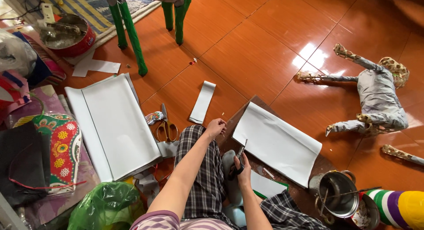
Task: Cutting a white sheet of paper into strips using scissors
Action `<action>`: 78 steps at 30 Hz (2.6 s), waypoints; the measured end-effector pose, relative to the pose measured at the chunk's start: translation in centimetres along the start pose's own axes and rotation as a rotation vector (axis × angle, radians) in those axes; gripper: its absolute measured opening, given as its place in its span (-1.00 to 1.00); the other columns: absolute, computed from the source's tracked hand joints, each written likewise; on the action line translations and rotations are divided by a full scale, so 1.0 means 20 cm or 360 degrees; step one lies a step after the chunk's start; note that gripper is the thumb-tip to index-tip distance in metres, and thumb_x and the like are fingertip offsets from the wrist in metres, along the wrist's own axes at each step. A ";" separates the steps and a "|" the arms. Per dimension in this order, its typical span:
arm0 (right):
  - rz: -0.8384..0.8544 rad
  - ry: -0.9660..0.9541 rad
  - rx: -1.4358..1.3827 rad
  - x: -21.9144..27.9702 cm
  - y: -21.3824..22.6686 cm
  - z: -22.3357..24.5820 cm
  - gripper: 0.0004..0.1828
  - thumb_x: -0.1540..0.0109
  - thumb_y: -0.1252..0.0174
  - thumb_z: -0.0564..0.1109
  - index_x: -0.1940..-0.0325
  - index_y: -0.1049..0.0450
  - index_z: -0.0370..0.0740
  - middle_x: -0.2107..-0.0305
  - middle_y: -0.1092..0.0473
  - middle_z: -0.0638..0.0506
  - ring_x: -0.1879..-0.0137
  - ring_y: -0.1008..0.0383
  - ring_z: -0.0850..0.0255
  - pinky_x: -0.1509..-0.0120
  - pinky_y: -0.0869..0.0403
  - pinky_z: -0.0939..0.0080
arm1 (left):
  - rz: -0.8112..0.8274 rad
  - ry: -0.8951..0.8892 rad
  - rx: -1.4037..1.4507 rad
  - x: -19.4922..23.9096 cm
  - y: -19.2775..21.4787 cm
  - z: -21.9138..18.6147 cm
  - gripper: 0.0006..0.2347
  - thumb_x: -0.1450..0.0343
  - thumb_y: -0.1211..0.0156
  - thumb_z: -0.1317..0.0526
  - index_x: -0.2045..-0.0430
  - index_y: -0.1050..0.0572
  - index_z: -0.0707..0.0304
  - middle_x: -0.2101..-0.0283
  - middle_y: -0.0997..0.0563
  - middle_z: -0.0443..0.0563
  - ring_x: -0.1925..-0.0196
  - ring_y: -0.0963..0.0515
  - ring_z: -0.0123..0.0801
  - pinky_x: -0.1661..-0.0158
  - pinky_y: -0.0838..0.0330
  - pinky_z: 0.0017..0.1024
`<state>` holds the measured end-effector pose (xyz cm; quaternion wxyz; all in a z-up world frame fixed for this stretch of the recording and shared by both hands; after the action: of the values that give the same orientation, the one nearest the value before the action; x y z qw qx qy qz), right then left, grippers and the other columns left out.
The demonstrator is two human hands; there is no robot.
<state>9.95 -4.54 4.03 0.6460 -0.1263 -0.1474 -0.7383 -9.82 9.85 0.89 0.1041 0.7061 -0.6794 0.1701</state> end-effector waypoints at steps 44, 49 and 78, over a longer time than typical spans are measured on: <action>-0.0024 0.0039 0.0254 -0.04 0.02 -0.06 -0.19 -0.13 -0.33 0.19 -0.35 -0.29 -0.20 -0.01 -0.43 -0.32 -0.09 -0.48 -0.09 -0.16 -0.43 0.00 | -0.0154 -0.0716 -0.1863 0.01 -0.16 0.10 -0.65 -0.34 -0.08 0.20 -0.03 -0.31 0.09 0.05 -0.39 0.11 0.31 -0.67 0.02 0.32 -0.60 -0.21; -0.0030 0.0039 0.0262 -0.04 0.03 -0.05 -0.18 -0.12 -0.34 0.21 -0.36 -0.28 -0.16 0.15 -0.50 -0.30 0.11 -0.57 0.01 -0.01 -0.49 0.03 | -0.0125 -0.0516 -0.1619 0.08 -0.12 0.02 -0.71 -0.39 -0.03 0.18 0.00 -0.34 -0.01 0.05 -0.39 -0.04 0.23 -0.67 -0.11 0.26 -0.59 -0.28; -0.0026 0.0016 0.0264 -0.06 0.05 -0.06 -0.19 -0.11 -0.33 0.24 -0.33 -0.32 -0.18 0.05 -0.45 -0.38 -0.12 -0.44 -0.20 -0.15 -0.41 -0.07 | -0.0022 -0.0371 -0.1822 0.13 -0.14 -0.05 -0.83 -0.39 0.04 0.21 0.26 -0.52 0.07 0.19 -0.54 0.11 0.13 -0.64 0.02 0.15 -0.56 -0.16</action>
<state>11.10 -4.12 2.51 0.6489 -0.0675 -0.2059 -0.7293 -7.08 7.96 3.13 0.3948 0.5559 -0.6654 -0.3037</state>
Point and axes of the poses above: each hand's wrist, its own x-axis away from the middle knuckle, its own y-axis out of the back of the hand, z = x × y, the point moved 5 cm from there along -x, towards the middle knuckle
